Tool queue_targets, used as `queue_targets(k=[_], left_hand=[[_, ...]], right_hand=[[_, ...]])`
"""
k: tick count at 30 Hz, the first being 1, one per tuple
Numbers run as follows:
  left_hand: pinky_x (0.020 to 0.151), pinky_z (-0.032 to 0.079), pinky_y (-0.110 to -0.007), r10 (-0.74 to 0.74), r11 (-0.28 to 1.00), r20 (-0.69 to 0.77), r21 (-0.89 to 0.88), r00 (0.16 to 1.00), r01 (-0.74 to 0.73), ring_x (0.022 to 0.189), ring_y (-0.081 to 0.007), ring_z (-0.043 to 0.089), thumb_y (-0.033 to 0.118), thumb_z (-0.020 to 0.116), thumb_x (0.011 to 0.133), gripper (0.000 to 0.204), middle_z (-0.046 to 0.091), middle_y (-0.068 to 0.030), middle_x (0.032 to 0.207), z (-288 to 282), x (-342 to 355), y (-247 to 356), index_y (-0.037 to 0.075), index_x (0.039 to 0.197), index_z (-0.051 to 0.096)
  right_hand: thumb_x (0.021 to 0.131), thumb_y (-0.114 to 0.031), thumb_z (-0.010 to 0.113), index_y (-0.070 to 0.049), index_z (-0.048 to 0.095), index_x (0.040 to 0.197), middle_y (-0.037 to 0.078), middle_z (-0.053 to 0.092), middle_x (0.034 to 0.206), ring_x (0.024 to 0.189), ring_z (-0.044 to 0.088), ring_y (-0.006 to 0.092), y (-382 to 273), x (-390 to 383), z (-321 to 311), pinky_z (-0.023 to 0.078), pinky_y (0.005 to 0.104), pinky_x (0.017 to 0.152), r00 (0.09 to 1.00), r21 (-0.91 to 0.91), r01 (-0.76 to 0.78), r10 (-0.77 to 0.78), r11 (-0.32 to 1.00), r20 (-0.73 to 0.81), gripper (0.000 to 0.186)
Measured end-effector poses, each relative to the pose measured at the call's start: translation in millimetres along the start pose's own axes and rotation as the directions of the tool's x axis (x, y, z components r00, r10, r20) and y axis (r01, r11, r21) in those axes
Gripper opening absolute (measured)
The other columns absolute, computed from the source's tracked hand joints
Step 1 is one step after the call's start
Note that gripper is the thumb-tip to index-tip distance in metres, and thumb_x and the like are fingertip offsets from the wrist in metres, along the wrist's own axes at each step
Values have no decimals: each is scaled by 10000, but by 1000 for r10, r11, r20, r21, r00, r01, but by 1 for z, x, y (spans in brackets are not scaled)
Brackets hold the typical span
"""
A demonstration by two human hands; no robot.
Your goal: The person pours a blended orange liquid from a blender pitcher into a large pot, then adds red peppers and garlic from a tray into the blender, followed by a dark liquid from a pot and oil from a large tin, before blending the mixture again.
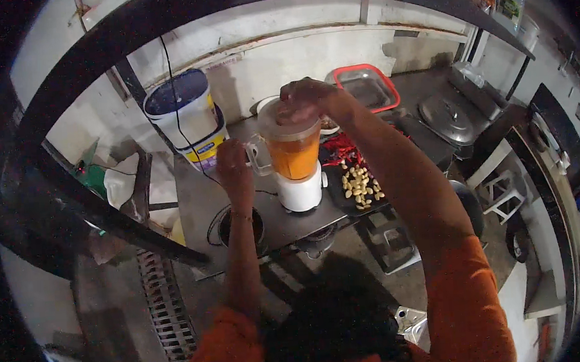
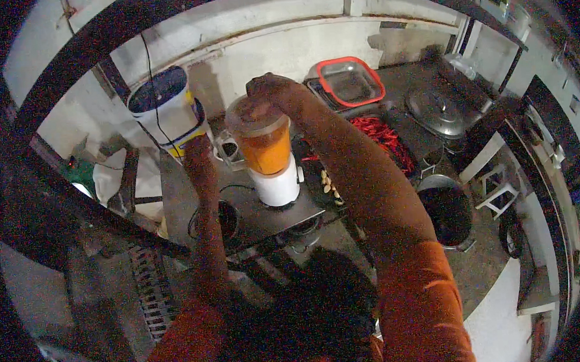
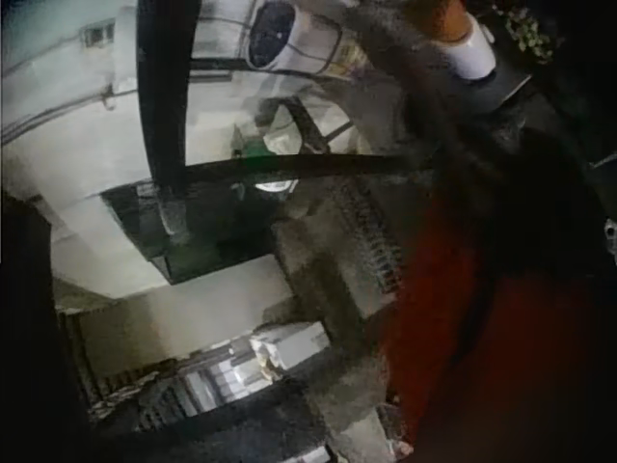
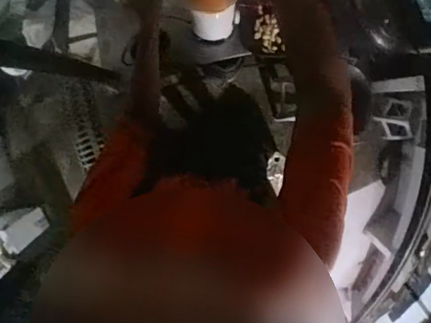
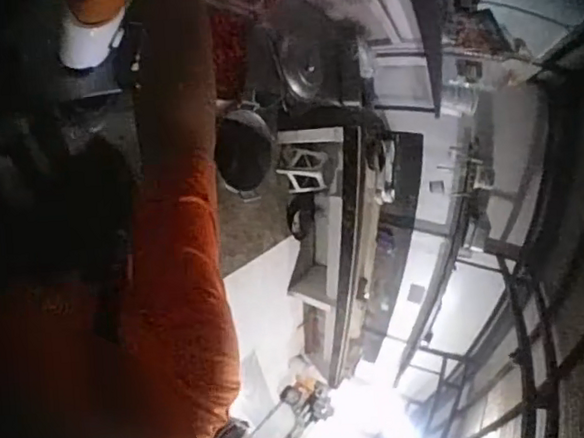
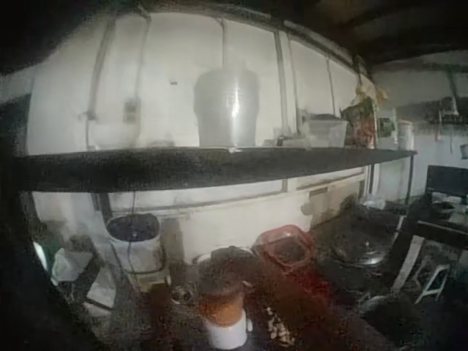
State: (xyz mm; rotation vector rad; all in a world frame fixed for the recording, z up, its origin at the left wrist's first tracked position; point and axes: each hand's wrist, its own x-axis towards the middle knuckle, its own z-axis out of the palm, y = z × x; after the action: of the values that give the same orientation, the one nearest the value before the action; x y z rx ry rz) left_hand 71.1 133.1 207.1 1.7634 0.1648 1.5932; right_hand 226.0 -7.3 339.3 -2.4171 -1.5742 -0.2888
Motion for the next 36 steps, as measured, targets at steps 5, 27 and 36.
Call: queue_targets(k=[5, 27, 36], left_hand=[[584, 434, -268, -169, 982, 352, -19, 921, 187, 624, -111, 539, 200, 575, 871, 192, 558, -30, 646, 21, 5, -46, 12, 838, 554], [466, 266, -270, -600, 650, 247, -405, 761, 643, 535, -66, 368, 229, 670, 803, 321, 432, 34, 555, 44, -23, -34, 58, 568, 534], [409, 188, -212, -448, 539, 465, -541, 763, 646, 466, -20, 242, 288, 499, 917, 261, 272, 98, 563, 25, 64, -7, 86, 1043, 605]], right_hand=[[649, -477, 699, -22, 642, 962, 174, 642, 965, 851, 640, 265, -30, 31, -12, 534, 359, 743, 888, -62, -228, 234, 972, 395, 555], [890, -321, 519, -71, 418, 1280, 68, 517, 1172, 1007, 545, 199, -35, -542, 89, 496, 335, 810, 258, 945, -204, 945, 255, -200, 473], [781, -176, 654, -48, 428, 1224, 97, 497, 1170, 1013, 520, 260, -251, -720, 108, 462, 363, 813, -425, 944, -326, 900, -47, -101, 514]])
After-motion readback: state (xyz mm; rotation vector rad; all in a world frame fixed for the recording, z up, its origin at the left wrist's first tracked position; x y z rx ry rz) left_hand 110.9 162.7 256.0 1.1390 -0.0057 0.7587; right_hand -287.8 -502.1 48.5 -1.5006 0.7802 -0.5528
